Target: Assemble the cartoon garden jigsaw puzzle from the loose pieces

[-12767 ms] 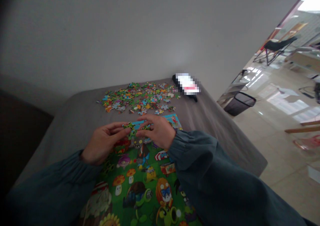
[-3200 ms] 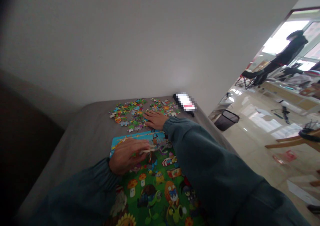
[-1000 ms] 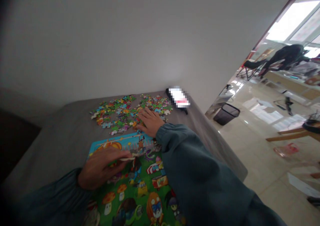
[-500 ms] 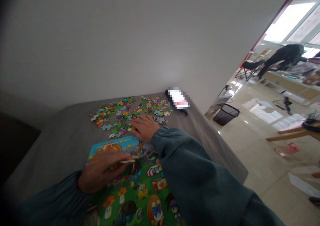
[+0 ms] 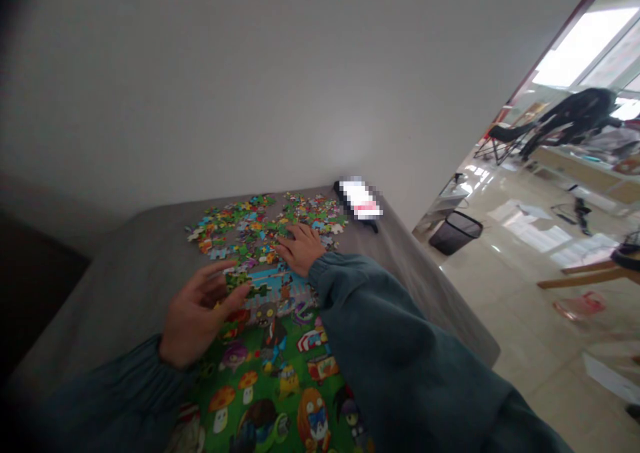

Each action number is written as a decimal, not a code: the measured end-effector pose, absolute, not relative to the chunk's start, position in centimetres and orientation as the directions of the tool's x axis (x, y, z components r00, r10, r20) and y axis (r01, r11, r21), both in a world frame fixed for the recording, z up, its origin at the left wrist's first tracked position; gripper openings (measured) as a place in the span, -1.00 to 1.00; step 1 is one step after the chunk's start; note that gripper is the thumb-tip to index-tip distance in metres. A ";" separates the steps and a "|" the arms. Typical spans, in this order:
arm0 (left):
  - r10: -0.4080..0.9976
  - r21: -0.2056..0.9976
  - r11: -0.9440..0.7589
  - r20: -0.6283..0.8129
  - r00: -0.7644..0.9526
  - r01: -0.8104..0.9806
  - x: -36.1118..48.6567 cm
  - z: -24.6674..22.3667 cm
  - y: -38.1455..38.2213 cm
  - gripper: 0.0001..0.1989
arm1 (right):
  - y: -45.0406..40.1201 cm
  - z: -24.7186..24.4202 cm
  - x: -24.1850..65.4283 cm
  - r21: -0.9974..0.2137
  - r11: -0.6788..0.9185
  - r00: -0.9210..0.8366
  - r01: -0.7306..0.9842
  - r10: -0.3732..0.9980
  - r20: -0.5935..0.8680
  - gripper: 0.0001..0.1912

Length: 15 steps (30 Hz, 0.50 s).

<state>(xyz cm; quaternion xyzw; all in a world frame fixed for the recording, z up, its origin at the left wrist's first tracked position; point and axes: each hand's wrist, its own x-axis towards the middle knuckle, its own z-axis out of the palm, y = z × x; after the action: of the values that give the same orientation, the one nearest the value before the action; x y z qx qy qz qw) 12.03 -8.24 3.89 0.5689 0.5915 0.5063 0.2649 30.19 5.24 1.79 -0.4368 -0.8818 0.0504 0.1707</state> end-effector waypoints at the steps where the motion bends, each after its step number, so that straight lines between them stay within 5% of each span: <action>1: 0.945 0.941 -0.110 0.199 -0.259 0.320 12.0 4.0 -7.9 -0.50 | 5.3 1.8 30.2 -0.262 0.611 -0.551 0.747 0.789 0.271 -0.62; 5: 0.934 1.000 -0.011 0.013 -0.356 0.009 11.7 4.1 -6.7 -0.42 | 6.0 1.9 30.6 -0.424 0.632 -0.508 0.649 0.775 0.377 -0.77; 8: 0.923 0.989 0.000 -0.058 -0.380 -0.149 11.3 4.0 -6.2 -0.38 | 6.0 2.7 31.0 -0.682 0.567 -0.425 0.462 0.816 0.391 -0.90; 11: 0.914 0.976 -0.013 -0.076 -0.398 -0.217 10.9 3.8 -6.0 -0.34 | 4.8 3.8 30.8 -0.913 0.351 -0.380 0.207 0.889 0.255 -0.73; 15: 0.927 0.988 -0.022 -0.038 -0.374 -0.153 10.8 3.7 -6.0 -0.38 | 2.4 4.3 29.4 -0.989 0.143 -0.478 -0.027 0.867 0.139 -0.58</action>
<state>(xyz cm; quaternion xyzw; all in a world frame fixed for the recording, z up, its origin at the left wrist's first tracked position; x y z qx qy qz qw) 10.82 -6.04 3.66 0.3529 0.5483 0.6215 0.4343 29.41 2.41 4.31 -0.3255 -0.6455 0.5678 0.3937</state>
